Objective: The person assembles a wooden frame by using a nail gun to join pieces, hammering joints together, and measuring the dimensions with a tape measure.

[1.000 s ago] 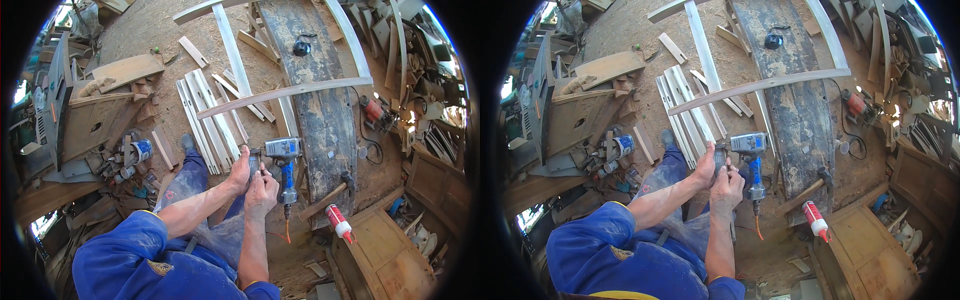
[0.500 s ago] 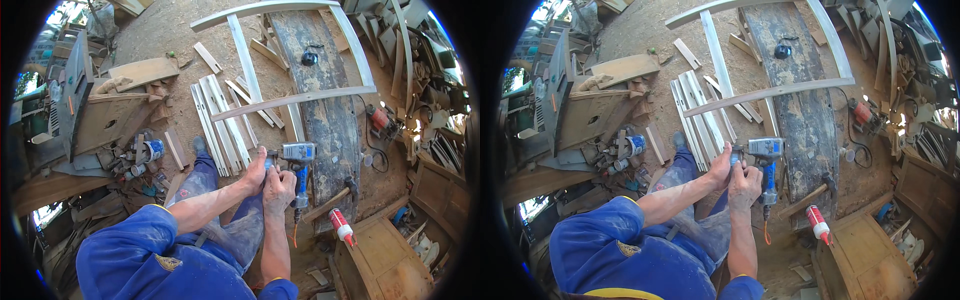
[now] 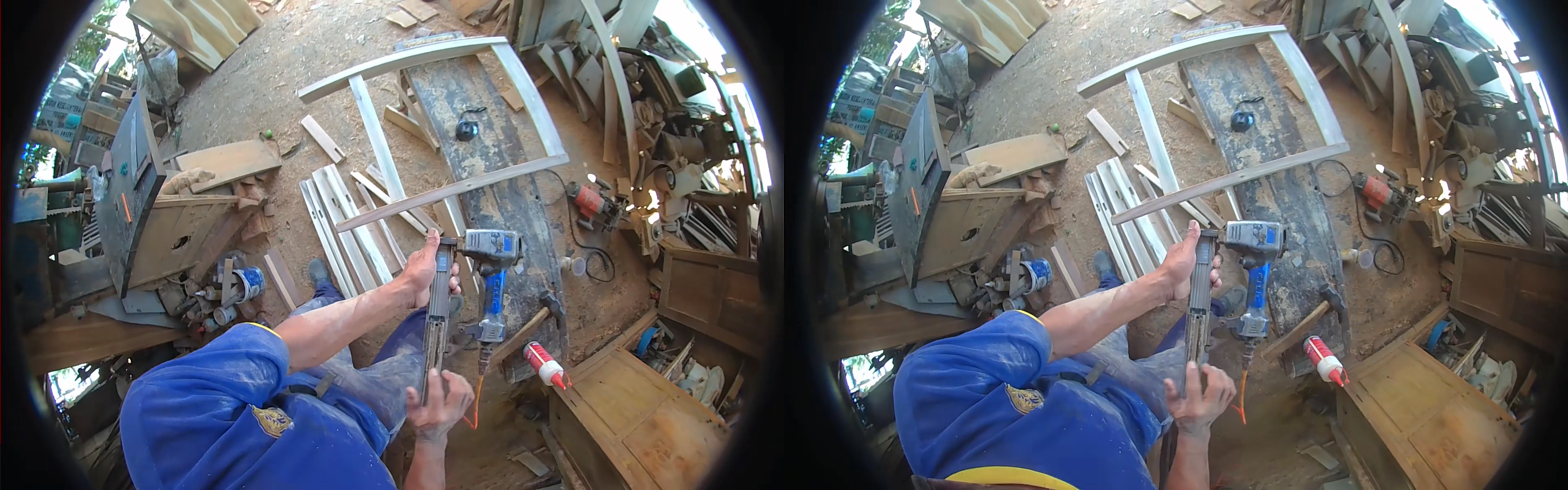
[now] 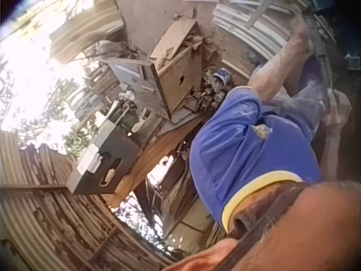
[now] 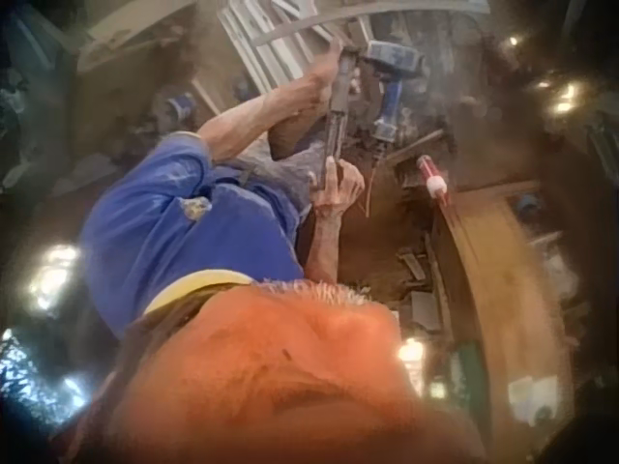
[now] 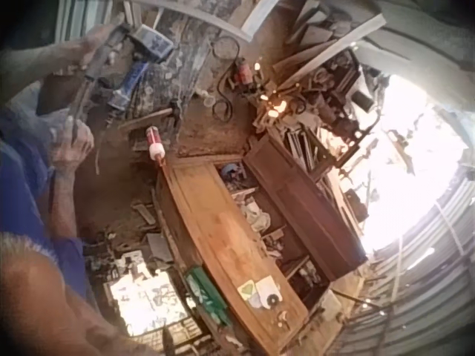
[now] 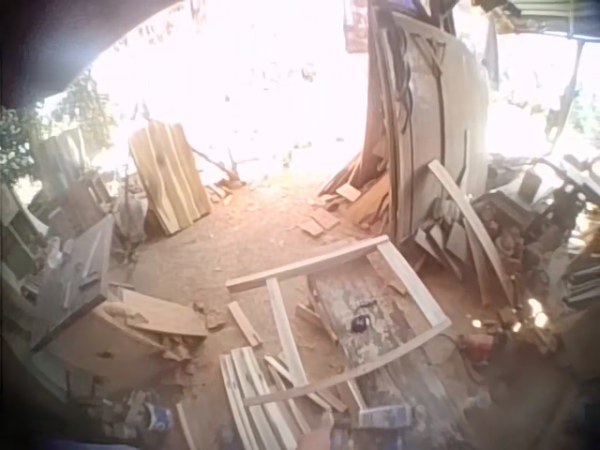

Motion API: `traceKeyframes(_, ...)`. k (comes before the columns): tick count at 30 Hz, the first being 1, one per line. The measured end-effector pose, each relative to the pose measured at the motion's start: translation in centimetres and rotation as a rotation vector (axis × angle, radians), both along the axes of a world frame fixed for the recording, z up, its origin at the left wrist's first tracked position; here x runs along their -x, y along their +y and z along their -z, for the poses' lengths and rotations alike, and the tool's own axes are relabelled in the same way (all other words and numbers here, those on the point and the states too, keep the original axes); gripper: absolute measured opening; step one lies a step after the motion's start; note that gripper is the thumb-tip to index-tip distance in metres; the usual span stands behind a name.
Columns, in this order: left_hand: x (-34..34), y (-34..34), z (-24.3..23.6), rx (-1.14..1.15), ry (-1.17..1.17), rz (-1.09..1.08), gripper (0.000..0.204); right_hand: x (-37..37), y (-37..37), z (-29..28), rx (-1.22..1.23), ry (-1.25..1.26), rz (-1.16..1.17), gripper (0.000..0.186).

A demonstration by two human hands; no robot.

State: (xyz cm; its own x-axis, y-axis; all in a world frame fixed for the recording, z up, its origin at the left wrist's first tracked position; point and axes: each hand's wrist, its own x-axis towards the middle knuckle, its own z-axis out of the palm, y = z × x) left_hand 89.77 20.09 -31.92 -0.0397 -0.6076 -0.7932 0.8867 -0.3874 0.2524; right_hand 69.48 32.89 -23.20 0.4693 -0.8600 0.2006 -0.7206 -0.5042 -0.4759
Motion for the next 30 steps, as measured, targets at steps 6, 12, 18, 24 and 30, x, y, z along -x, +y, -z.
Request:
traceKeyframes(6,2.5,-3.5,-3.6,0.014,-0.069,0.006,0.061,3.7,-0.9,-2.3,0.069,-0.12,-0.012,0.054)
traceKeyframes(12,7.0,-6.1,-8.5,0.081,-0.109,-0.061,0.062,6.6,-7.9,-4.3,0.342,-0.27,-0.001,0.046)
traceKeyframes(18,10.8,-8.8,-13.7,0.192,-0.08,-0.123,0.07,9.5,-13.4,-8.7,0.509,-0.385,0.065,0.039)
traceKeyframes(24,11.8,-11.2,-16.4,0.217,-0.046,-0.242,0.077,11.1,-17.3,-12.9,0.595,-0.438,-0.054,0.037)
traceKeyframes(30,11.0,-12.9,-19.9,0.336,-0.18,-0.279,0.067,10.7,-18.6,-16.3,0.537,-0.402,-0.063,0.031)
